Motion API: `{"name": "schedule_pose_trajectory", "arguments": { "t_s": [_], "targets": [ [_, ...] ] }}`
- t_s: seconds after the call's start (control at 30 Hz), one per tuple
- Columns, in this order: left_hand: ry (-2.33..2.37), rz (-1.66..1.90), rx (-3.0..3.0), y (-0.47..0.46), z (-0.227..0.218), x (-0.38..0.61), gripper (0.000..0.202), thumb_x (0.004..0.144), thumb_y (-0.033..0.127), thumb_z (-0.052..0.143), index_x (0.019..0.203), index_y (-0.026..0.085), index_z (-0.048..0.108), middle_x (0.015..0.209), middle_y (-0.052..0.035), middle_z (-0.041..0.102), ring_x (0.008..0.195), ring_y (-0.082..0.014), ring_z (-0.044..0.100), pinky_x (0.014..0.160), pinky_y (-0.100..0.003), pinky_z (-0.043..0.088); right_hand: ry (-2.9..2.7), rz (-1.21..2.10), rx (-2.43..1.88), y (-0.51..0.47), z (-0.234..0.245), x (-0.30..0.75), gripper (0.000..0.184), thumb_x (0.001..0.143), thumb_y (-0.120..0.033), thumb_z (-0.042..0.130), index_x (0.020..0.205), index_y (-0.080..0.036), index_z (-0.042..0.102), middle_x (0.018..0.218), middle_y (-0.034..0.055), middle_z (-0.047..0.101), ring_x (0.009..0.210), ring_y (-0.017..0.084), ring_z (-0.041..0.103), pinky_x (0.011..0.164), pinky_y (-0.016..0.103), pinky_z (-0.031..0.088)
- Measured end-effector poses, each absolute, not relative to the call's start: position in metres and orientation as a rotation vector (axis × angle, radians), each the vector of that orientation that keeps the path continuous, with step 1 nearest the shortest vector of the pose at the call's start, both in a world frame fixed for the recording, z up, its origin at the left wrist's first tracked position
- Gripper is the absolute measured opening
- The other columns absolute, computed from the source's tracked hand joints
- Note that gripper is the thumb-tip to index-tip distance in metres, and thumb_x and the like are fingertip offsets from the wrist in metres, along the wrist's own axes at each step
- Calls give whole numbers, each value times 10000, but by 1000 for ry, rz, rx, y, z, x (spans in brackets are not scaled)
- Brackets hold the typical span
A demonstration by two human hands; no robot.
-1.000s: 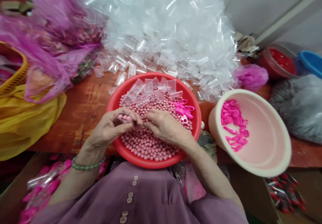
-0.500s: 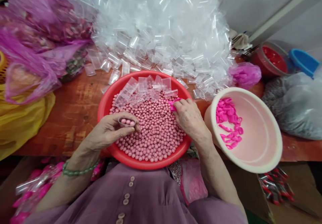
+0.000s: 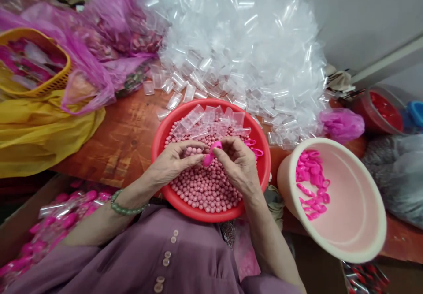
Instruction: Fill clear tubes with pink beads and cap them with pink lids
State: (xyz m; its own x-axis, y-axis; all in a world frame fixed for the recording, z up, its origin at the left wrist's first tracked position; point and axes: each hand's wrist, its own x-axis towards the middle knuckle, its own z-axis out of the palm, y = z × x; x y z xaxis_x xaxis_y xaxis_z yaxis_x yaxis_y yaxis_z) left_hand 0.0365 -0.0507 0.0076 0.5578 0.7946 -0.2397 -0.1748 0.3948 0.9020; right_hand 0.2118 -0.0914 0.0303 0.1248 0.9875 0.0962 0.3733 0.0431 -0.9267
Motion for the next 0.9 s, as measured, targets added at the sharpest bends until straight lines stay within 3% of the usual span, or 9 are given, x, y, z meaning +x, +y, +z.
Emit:
{"name": "schedule_pose_trajectory", "arguments": {
  "t_s": [0.13, 0.37, 0.63, 0.8, 0.9],
  "targets": [
    [653, 639, 833, -53, 7, 33, 357, 706, 266, 798, 1012, 115, 692, 798, -24, 714, 731, -105, 660, 740, -249, 535, -1156, 942, -1464, -90, 23, 202, 188, 832, -357, 685, 925, -212, 610, 780, -1, 659, 678, 131, 641, 666, 279, 559],
    [680, 707, 788, -52, 5, 35, 334, 638, 216, 833, 931, 119, 707, 802, -13, 710, 726, -96, 645, 756, -251, 520, -1545, 295, -1546, -99, 17, 192, 145, 864, -332, 654, 972, -247, 609, 910, 49, 674, 805, 188, 666, 771, 354, 573],
    [778, 837, 837, -50, 5, 28, 290, 599, 216, 839, 861, 140, 740, 757, 10, 659, 688, -86, 570, 735, -253, 509, -1185, 985, -1376, -93, 23, 206, 217, 805, -389, 709, 975, -261, 662, 869, 21, 696, 756, 176, 682, 699, 331, 580],
    [746, 850, 796, -48, 2, 27, 317, 607, 187, 827, 913, 158, 750, 749, 16, 637, 685, -79, 556, 735, -237, 503, -1187, 1232, -1395, -89, 23, 208, 201, 771, -365, 749, 926, -240, 720, 942, 39, 728, 936, 214, 693, 832, 361, 574],
    [734, 824, 802, -48, 4, 28, 357, 607, 164, 824, 956, 161, 747, 730, 31, 615, 673, -69, 545, 726, -224, 500, -1120, 1371, -1362, -87, 25, 204, 221, 752, -315, 774, 956, -252, 718, 1011, 32, 718, 872, 174, 686, 702, 280, 587]
  ]
}}
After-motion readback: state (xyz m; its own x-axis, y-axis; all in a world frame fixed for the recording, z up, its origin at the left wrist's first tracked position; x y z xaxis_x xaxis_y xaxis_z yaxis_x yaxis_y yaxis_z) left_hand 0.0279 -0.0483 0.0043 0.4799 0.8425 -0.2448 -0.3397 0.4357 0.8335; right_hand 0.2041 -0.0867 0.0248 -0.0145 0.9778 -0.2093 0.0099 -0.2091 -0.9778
